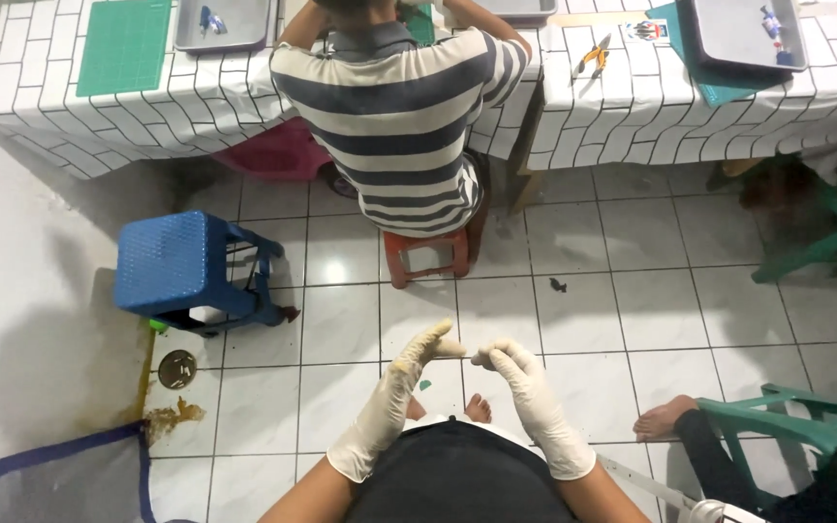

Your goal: The person is assembling miniature toy cars by fitting the body shells onto the chassis and then placing the completed models into their respective boxes.

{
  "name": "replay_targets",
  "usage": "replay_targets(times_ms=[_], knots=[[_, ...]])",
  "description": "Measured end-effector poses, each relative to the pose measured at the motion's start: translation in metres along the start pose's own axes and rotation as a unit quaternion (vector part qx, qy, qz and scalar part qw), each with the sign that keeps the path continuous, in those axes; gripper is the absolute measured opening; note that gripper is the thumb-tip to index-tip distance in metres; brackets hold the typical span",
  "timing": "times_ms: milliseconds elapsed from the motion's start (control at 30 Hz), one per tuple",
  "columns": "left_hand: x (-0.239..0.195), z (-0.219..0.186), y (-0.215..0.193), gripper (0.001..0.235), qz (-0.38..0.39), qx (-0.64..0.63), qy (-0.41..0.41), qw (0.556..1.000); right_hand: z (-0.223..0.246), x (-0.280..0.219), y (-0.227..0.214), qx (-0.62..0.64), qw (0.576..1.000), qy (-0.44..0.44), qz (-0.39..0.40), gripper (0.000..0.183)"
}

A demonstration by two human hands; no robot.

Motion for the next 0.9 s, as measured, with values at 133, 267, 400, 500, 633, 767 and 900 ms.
replay_targets(times_ms=[133,267,400,500,633,767,900], knots=[[0.001,0.053,-0.010,0.074,0.001,-0.104,0.024,0.994,0.003,-0.003,0.015,-0.036,0.999,-0.023,0.019,0.025],[-0.001,0.067,-0.011,0.092,0.002,-0.136,0.058,0.989,0.011,-0.005,0.031,-0.073,0.996,-0.035,0.042,0.026],[-0.006,0.065,-0.021,0.090,-0.010,-0.130,0.077,0.988,-0.004,0.001,0.036,-0.056,0.996,-0.027,0.058,0.024],[-0.010,0.070,-0.034,0.087,-0.104,-0.076,0.030,0.991,-0.012,0.007,0.040,-0.065,0.994,-0.026,0.081,0.027],[-0.005,0.074,-0.045,0.067,-0.156,-0.044,0.193,0.968,-0.025,0.016,0.044,-0.077,0.992,-0.031,0.098,0.027],[0.001,0.089,-0.049,0.066,-0.168,-0.020,0.327,0.930,-0.048,0.031,0.043,-0.075,0.990,-0.053,0.104,0.024],[0.008,0.111,-0.041,0.074,-0.172,-0.023,0.322,0.931,-0.074,0.041,0.043,0.019,0.992,0.051,0.118,0.023]])
Point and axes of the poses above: each hand's wrist, its own x-axis towards the middle knuckle, its own y-axis out of the palm, z = x × y, the point moved 4 cm from there along x, towards the middle knuckle, and after that the axes turned 6 degrees about y, right-handed, at the moved point
